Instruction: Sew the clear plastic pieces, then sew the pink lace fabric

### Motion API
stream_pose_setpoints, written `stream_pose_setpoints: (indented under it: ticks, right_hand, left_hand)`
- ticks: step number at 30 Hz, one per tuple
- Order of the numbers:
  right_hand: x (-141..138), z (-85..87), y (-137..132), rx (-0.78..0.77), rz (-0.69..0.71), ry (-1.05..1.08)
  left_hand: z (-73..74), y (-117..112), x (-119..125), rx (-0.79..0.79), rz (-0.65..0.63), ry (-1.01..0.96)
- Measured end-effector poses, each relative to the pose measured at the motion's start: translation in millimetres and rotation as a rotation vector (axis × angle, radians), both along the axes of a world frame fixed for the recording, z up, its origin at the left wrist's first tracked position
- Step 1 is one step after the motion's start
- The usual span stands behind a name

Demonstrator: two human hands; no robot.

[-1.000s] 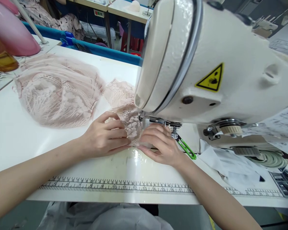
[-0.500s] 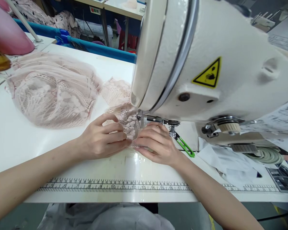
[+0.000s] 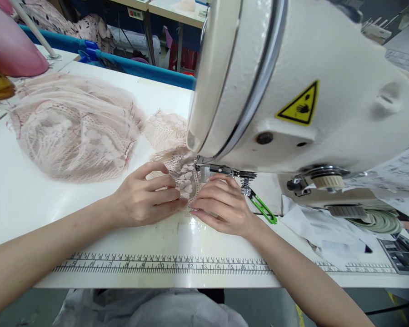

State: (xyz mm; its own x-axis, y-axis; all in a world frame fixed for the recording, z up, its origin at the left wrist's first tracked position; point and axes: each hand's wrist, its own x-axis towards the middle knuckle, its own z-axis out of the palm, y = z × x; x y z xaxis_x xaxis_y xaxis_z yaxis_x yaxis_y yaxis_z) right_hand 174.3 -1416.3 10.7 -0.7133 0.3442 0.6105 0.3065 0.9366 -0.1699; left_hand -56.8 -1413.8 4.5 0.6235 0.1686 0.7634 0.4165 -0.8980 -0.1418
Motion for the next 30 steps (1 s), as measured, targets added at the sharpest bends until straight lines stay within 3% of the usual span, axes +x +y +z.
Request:
stream_pose_setpoints:
  ticks: [9,15,30]
  right_hand:
    - [1,1.0,0,0.024,-0.011,-0.002]
    - [-1,3.0,-3,0.134,-0.037,-0.034]
    - [7,4.1,0,0.244,-0.080,-0.091]
  left_hand:
    - [-0.8,0,0,0.006,0.000,-0.002]
    - [-3.9,-4,-1,0.029,0.010,-0.005]
    - [-6.1,-8,-2,-0.060,-0.063,-0.008]
